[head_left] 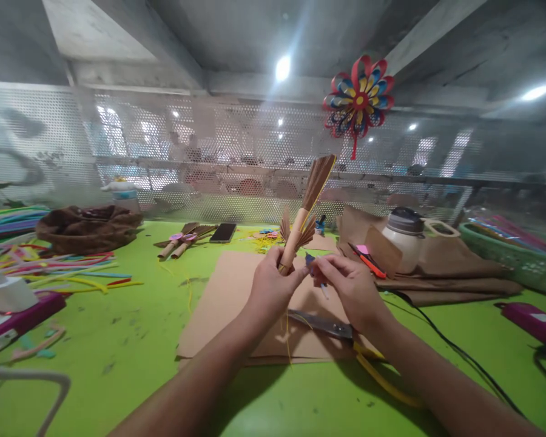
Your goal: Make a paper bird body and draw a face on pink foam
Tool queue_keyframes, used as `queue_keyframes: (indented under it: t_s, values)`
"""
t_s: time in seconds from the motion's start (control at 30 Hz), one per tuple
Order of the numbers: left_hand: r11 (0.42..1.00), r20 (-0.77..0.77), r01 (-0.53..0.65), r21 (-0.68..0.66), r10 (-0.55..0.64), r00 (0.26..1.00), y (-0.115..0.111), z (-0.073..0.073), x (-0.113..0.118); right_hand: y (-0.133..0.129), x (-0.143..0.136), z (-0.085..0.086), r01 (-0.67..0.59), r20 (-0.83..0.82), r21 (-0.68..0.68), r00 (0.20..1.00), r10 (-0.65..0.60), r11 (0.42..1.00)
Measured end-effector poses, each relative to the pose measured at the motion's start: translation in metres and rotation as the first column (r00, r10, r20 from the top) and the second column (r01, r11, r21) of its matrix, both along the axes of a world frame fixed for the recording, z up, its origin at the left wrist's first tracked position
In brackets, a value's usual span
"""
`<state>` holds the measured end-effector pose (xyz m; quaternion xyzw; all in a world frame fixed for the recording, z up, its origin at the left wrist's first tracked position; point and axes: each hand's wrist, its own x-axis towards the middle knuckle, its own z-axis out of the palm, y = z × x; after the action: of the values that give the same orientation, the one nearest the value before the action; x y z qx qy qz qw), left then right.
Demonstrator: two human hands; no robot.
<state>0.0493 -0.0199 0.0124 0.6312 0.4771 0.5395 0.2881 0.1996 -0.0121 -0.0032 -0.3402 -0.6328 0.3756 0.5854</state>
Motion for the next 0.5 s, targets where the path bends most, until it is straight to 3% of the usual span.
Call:
queue_keyframes:
  t_s: [0.17,0.33,0.5]
  values:
    - [0.999,-0.104,-0.035,0.013,0.036,0.994,0.0004,-0.0025,0.0013,-0.0038,-0.0038,0.0028,-0.137,0.061,-0.020,0.989,0.138,0.990]
    - [0.995,-0.210,-0.085,0.055,0.095,0.973,-0.0012,-0.0043,0.0028,-0.0016,-0.0051,-0.0009,-0.021,-0.040,-0.056,0.999,0.019,0.998]
    - [0.999,-0.236,-0.040,0.031,0.047,0.971,-0.0012,-0.0053,0.0036,0.0021,-0.0020,-0.0008,0.001,-0.074,-0.077,0.997,-0.006,0.997]
